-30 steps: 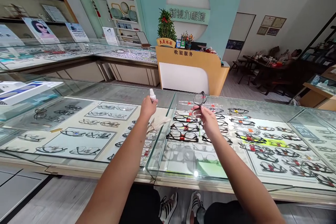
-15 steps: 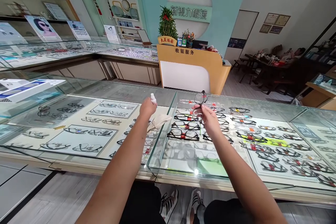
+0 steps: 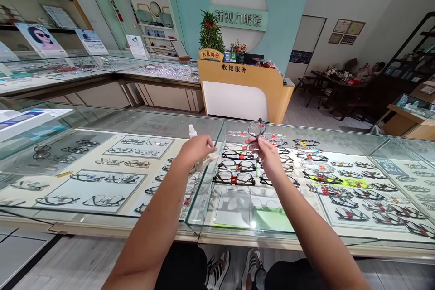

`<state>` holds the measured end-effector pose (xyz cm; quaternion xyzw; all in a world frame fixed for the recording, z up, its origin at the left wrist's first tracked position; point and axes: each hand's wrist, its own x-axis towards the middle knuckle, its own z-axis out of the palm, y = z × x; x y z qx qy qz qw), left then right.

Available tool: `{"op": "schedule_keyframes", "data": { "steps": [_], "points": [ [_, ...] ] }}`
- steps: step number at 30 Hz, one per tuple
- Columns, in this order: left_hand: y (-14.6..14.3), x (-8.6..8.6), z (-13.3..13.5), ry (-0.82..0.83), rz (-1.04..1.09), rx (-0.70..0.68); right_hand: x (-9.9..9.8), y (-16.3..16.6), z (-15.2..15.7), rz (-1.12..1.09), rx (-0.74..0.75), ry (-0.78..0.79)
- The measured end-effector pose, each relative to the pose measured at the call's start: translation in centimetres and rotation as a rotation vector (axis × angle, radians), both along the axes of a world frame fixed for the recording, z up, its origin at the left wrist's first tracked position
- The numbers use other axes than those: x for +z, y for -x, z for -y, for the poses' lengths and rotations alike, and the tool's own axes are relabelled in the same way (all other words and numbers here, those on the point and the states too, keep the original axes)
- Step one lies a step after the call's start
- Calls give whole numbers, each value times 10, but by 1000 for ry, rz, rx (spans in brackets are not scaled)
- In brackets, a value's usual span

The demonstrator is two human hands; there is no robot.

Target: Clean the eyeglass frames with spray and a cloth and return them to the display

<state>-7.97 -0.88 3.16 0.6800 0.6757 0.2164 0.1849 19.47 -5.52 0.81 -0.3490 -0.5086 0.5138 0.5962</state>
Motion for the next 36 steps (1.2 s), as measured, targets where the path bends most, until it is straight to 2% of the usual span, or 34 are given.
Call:
{"op": "schedule_keyframes", "data": {
  "steps": [3, 6, 8, 11, 13, 15, 18, 22, 27, 36],
  "points": [
    [1, -21, -9, 178, -18, -9, 0, 0, 0, -12, 4, 10],
    [4, -32, -16, 176, 1, 10, -1, 1, 0, -11, 2, 18],
    [6, -29, -18, 155, 7, 5, -1, 0, 0, 0, -4, 18],
    [8, -15, -17, 93, 74, -14, 0, -1, -1, 7, -10, 9],
    [6, -5, -16, 35, 268, -3, 1, -2, -1, 7, -10, 2],
    [1, 3, -15, 15, 565, 6, 2, -2, 0, 6, -11, -1],
    [-10, 9, -12, 90, 968, -25, 2, -1, 0, 3, -13, -7],
    [-25, 10, -7, 168, 1251, -74, 2, -1, 1, 7, -4, -17],
    [-40, 3, -3, 203, 1336, -171, 6, 1, 4, 20, 51, -11],
    [-55, -2, 7, 226, 1237, -373, 4, 4, 6, 2, 178, -12]
  ]
}}
